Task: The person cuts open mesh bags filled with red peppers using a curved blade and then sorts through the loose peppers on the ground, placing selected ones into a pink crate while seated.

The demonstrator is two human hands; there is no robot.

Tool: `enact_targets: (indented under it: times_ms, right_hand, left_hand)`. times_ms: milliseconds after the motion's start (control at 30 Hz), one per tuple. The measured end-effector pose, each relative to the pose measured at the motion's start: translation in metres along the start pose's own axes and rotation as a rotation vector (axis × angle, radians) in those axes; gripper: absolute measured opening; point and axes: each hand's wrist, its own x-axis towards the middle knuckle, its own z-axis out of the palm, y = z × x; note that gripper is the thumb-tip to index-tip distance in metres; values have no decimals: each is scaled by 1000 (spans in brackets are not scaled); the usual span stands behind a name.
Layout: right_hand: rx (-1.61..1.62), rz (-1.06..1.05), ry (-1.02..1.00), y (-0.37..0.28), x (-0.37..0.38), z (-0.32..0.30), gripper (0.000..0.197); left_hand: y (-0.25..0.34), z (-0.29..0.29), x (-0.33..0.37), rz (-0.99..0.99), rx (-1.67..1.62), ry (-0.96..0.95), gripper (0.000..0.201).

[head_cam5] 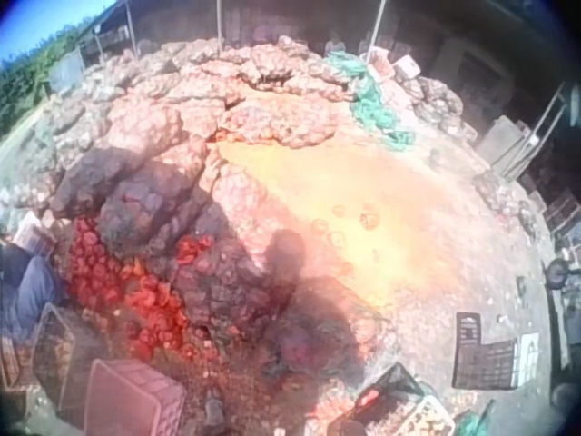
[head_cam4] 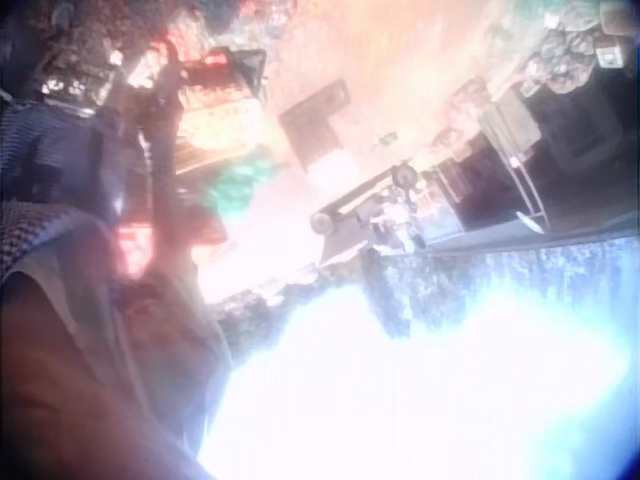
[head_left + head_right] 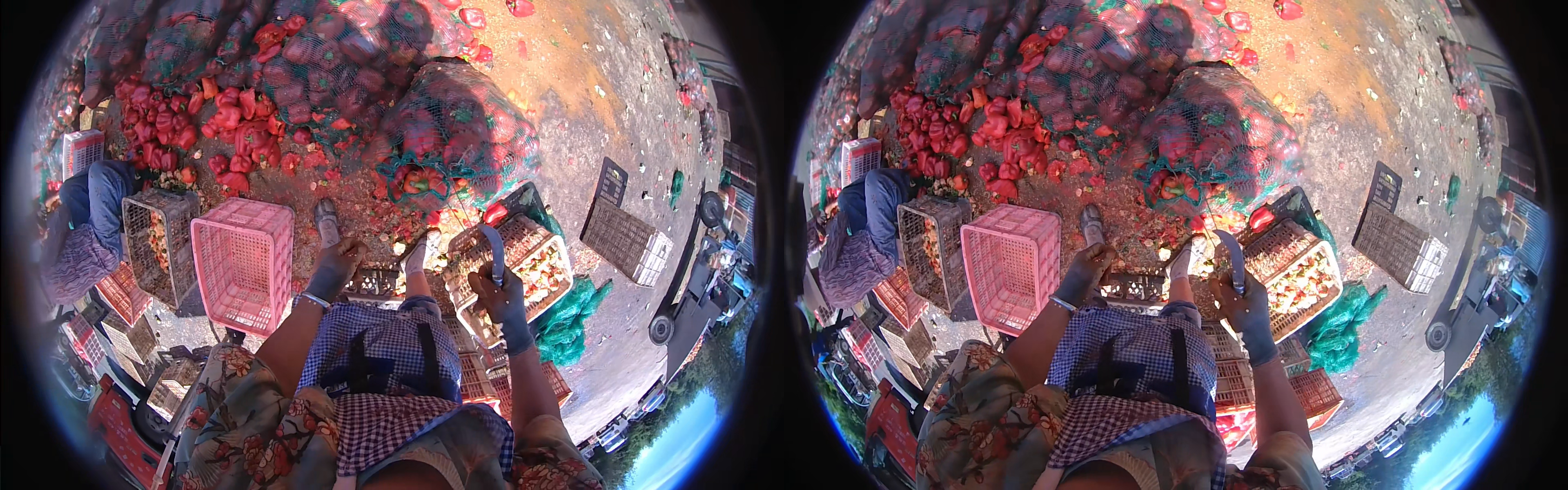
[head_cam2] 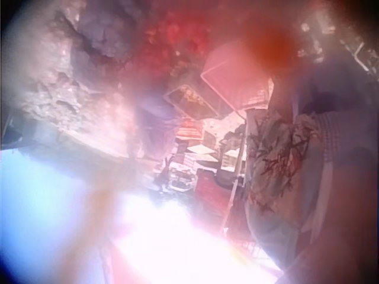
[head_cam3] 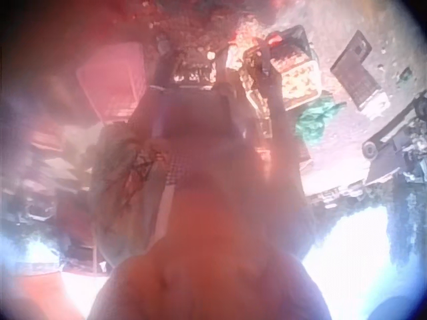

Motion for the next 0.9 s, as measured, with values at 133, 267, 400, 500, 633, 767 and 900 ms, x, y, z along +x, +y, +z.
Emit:
enact_targets:
  times_ms: [133, 267, 400, 500, 633, 767, 900]
  right_hand:
    - [92, -67, 45, -6, 2, 6, 11]
    - [11, -151, 10, -14, -4, 20, 9]
    - [-124, -340, 5, -13, -15, 35, 9]
    - [66, -198, -43, -9, -20, 41, 8]
    - [38, -250, -13, -16, -22, 45, 9]
    - [84, -230, -30, -10, -20, 44, 9]
    - [110, -267, -74, 1, -11, 41, 12]
  left_hand:
    - [10, 21, -16, 327, 515, -98, 24]
    - [9, 50, -26, 596, 502, -89, 35]
    - [24, 63, 5, 470, 345, 24, 41]
    - [37, 69, 41, 281, 70, -34, 42]
    - [50, 93, 94, 231, 24, -101, 48]
    - [60, 129, 137, 271, -66, -234, 49]
    - [69, 149, 132, -3, -412, -264, 35]
